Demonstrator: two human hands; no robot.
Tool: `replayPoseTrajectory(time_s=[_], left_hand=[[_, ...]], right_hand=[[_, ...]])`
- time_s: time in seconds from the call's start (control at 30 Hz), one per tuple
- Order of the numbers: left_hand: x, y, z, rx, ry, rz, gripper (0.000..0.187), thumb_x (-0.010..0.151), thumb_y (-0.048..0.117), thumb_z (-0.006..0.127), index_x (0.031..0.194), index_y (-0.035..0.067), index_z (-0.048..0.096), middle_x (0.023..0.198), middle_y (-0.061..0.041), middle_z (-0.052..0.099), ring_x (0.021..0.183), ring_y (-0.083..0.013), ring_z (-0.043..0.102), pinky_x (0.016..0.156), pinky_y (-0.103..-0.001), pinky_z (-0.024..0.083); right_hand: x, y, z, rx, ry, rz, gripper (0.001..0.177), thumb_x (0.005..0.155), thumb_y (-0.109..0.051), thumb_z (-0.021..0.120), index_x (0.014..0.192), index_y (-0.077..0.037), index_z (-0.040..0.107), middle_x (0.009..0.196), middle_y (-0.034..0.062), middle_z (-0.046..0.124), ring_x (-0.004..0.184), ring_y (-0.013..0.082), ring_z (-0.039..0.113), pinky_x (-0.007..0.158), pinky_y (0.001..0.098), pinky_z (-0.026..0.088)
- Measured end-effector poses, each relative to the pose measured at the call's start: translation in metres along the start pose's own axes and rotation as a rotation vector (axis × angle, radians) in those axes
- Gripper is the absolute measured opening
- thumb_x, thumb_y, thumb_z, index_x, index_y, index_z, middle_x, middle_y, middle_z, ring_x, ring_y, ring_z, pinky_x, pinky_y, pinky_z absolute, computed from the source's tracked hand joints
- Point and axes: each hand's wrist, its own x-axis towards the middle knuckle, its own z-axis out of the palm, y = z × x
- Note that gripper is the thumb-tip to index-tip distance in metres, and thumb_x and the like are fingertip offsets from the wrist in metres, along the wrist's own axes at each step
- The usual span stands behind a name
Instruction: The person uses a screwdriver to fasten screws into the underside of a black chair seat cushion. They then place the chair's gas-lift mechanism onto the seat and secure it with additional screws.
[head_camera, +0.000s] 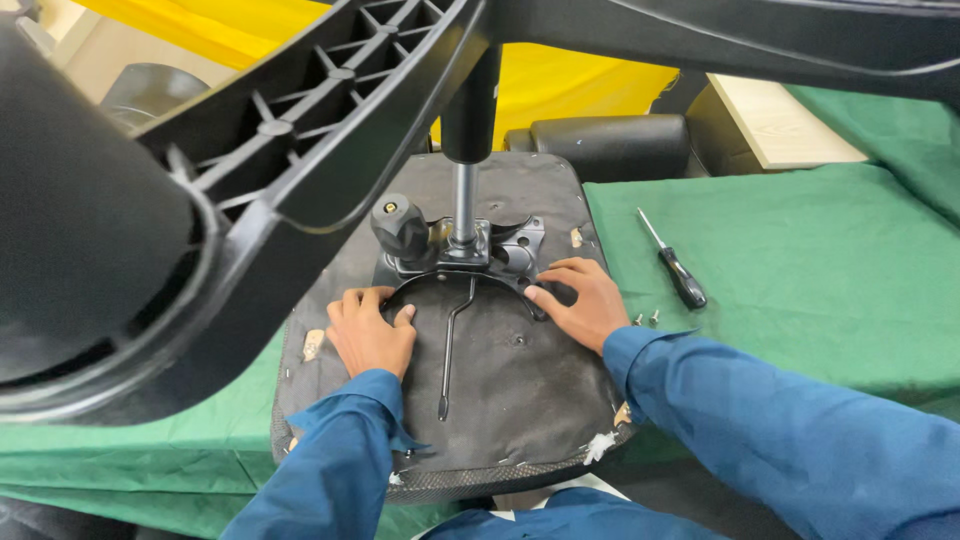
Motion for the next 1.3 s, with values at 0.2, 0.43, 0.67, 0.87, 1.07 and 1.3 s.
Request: replayPoseTrajectory(time_s=[0.2,0.43,0.67,0.87,1.07,1.3], left_hand=[[0.010,0.001,0.012,0.075,0.009,-0.102,0.024,0.079,0.032,0.086,0.095,0.016,0.078,0.109,-0.003,0.063,0.112,-0.0293,0.053,0.087,-0.049,0.040],[0.011,0.027,0.003,-0.047,0.109,-0.083,0.021,0.083,0.027,0.081,0.091,0.011,0.072,0.100,-0.009,0.062,0.097,-0.0323,0.060,0.079,-0.045,0.049],[0.007,0.079,-0.004,-0.069,-0.320,-0.521,0.048,0.090,0.058,0.069,0.094,0.011,0.077,0.098,-0.014,0.077,0.098,-0.0351,0.071,0.089,-0.045,0.052],[0.036,0.072,0.015,-0.481,-0.498,-0.687,0.048,0.091,0.046,0.070,0.107,0.001,0.077,0.103,-0.019,0.078,0.090,-0.0316,0.075,0.081,-0.042,0.058],[0.046,0.052,0.045,-0.865,-0.506,-0.791,0.027,0.088,0.012,0.071,0.108,-0.006,0.071,0.093,-0.019,0.077,0.072,-0.0267,0.076,0.066,-0.036,0.061],[0.051,0.069,0.034,-0.619,-0.472,-0.811,0.038,0.083,0.020,0.084,0.103,-0.008,0.068,0.086,-0.016,0.077,0.064,-0.0203,0.074,0.059,-0.032,0.057]], right_hand=[[-0.005,-0.008,0.004,-0.042,-0.090,-0.010,0.047,0.081,-0.039,0.082,0.120,-0.013,0.074,0.136,0.0141,0.061,0.127,0.0350,0.054,0.107,0.0440,0.043],[0.037,0.011,0.011,0.046,-0.086,0.040,0.066,0.082,-0.043,0.081,0.135,-0.009,0.063,0.143,0.0164,0.055,0.135,0.0354,0.051,0.113,0.0429,0.042],[0.088,0.039,0.038,0.046,-0.244,0.109,0.067,0.093,-0.052,0.067,0.145,-0.010,0.056,0.157,0.0197,0.042,0.145,0.0370,0.039,0.116,0.0439,0.034],[0.115,0.060,0.062,-0.010,-0.381,0.048,0.048,0.101,-0.045,0.057,0.136,-0.012,0.063,0.144,0.0152,0.058,0.139,0.0362,0.044,0.111,0.0499,0.031],[0.123,0.057,0.067,-0.045,-0.329,-0.029,0.030,0.091,-0.038,0.071,0.114,-0.018,0.078,0.118,0.0151,0.068,0.116,0.0365,0.060,0.101,0.0444,0.048],[0.117,0.041,0.059,-0.246,-0.284,-0.007,0.026,0.091,-0.038,0.072,0.112,-0.025,0.080,0.115,0.0094,0.069,0.115,0.0379,0.055,0.102,0.0495,0.042]])
